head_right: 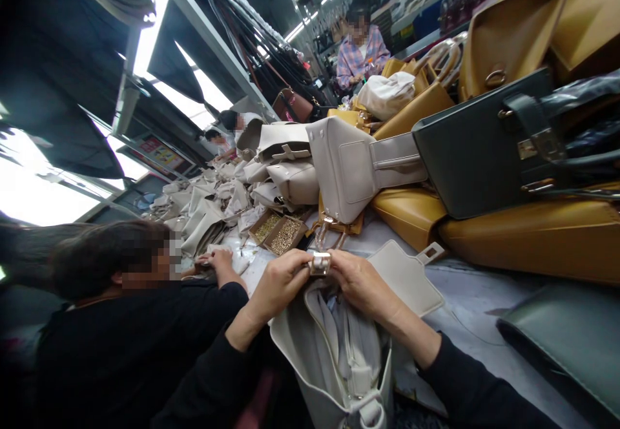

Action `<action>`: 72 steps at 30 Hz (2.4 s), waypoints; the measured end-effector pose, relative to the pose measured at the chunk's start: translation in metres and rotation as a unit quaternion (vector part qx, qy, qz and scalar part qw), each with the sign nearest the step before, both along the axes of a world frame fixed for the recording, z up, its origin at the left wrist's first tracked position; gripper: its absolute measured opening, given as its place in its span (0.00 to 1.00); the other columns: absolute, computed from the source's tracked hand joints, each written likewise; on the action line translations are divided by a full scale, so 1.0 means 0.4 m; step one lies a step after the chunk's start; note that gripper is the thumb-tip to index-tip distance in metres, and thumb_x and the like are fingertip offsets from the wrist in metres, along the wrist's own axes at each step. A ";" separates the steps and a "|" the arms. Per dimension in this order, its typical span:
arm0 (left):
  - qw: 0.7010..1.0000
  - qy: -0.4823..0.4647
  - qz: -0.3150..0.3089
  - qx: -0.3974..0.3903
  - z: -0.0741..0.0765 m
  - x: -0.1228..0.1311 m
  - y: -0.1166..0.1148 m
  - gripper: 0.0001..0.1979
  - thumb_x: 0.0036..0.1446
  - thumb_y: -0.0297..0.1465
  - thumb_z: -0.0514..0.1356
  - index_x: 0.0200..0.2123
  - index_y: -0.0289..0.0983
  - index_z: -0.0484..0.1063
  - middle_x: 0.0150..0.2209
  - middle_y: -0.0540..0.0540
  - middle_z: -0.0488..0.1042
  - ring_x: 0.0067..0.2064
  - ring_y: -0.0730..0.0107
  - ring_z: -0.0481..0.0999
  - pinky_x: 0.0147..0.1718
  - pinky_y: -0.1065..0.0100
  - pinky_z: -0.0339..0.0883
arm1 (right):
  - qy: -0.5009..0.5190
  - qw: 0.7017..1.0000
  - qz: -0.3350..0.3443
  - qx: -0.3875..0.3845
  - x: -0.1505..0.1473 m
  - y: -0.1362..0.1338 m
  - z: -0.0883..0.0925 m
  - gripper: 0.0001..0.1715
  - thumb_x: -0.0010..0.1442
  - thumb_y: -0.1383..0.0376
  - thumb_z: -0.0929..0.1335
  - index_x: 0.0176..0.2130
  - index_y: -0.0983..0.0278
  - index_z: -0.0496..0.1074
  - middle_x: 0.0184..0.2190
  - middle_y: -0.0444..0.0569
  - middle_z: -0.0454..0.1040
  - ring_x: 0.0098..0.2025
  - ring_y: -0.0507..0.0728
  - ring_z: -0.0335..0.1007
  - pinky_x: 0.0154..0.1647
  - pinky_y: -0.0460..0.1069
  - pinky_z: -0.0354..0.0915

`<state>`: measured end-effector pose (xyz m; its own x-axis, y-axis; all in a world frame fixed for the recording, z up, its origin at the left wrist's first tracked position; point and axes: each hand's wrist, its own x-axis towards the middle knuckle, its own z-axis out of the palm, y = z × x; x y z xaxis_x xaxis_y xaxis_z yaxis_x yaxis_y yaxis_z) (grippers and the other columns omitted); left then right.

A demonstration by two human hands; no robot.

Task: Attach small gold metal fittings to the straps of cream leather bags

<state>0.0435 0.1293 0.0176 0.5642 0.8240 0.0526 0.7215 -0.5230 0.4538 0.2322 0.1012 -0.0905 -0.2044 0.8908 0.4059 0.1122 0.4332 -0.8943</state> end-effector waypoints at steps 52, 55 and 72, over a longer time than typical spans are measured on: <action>0.834 -0.356 0.321 -0.272 -0.114 -0.012 -0.075 0.16 0.40 0.41 0.69 0.20 0.34 0.74 0.21 0.53 0.66 0.26 0.74 0.60 0.27 0.69 0.52 | 0.023 0.995 -0.026 -0.089 -0.040 -0.036 -0.019 0.07 0.58 0.54 0.76 0.31 0.52 0.85 0.32 0.48 0.69 0.42 0.63 0.63 0.46 0.57 0.59; 0.840 -0.352 0.319 -0.262 -0.114 -0.011 -0.076 0.16 0.40 0.41 0.69 0.20 0.34 0.73 0.21 0.53 0.66 0.26 0.74 0.60 0.27 0.69 0.52 | 0.029 0.996 -0.034 -0.082 -0.042 -0.040 -0.021 0.07 0.59 0.54 0.76 0.32 0.52 0.85 0.33 0.48 0.69 0.42 0.63 0.63 0.45 0.56 0.59; 0.875 -0.305 0.308 -0.217 -0.112 -0.001 -0.086 0.14 0.45 0.41 0.68 0.22 0.35 0.75 0.23 0.51 0.70 0.28 0.71 0.65 0.30 0.68 0.57 | -0.040 0.996 -0.053 -0.052 -0.035 -0.037 0.006 0.07 0.59 0.57 0.75 0.30 0.54 0.84 0.31 0.48 0.73 0.41 0.63 0.65 0.44 0.56 0.59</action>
